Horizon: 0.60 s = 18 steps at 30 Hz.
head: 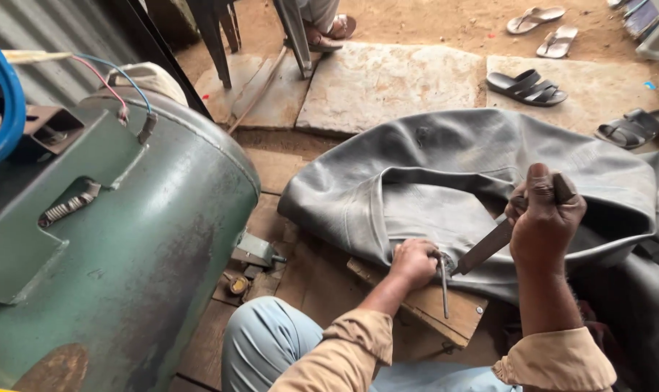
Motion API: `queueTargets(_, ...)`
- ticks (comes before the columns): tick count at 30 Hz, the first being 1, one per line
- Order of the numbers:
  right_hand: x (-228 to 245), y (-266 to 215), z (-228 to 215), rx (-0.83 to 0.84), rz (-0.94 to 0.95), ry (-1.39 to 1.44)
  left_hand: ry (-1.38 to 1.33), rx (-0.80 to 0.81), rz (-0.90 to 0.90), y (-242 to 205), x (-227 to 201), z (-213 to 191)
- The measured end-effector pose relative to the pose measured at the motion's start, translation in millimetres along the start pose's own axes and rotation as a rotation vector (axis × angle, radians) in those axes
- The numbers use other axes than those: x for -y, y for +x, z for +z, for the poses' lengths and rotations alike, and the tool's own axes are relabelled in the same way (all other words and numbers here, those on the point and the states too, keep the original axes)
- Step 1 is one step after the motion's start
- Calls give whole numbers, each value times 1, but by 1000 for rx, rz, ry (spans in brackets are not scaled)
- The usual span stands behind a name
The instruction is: Using a metal file to roughen the surface of a rubber inner tube near the valve stem for repair.
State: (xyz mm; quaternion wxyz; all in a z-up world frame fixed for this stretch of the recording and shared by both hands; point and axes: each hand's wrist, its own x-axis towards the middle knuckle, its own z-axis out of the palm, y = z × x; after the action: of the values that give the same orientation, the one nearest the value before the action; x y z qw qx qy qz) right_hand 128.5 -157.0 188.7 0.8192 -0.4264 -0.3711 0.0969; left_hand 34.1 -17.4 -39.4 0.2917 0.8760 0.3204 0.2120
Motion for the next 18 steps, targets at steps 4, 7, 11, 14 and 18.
queueTargets(4, 6, -5, 1, -26, -12, -44, 148, 226, -114, 1, -32, -35)
queueTargets(7, 5, -5, -3, 11, -1, -16, 185, 230, -58, 13, -23, -29)
queueTargets(11, 5, -7, -4, 13, 2, -42, 94, 185, -57, 18, 4, -12)
queueTargets(14, 5, -8, -3, 35, 33, -42, -32, 137, 3, 13, 9, -11)
queueTargets(18, 9, -13, 1, 71, 26, -53, -25, 95, -13, 5, -3, -17)
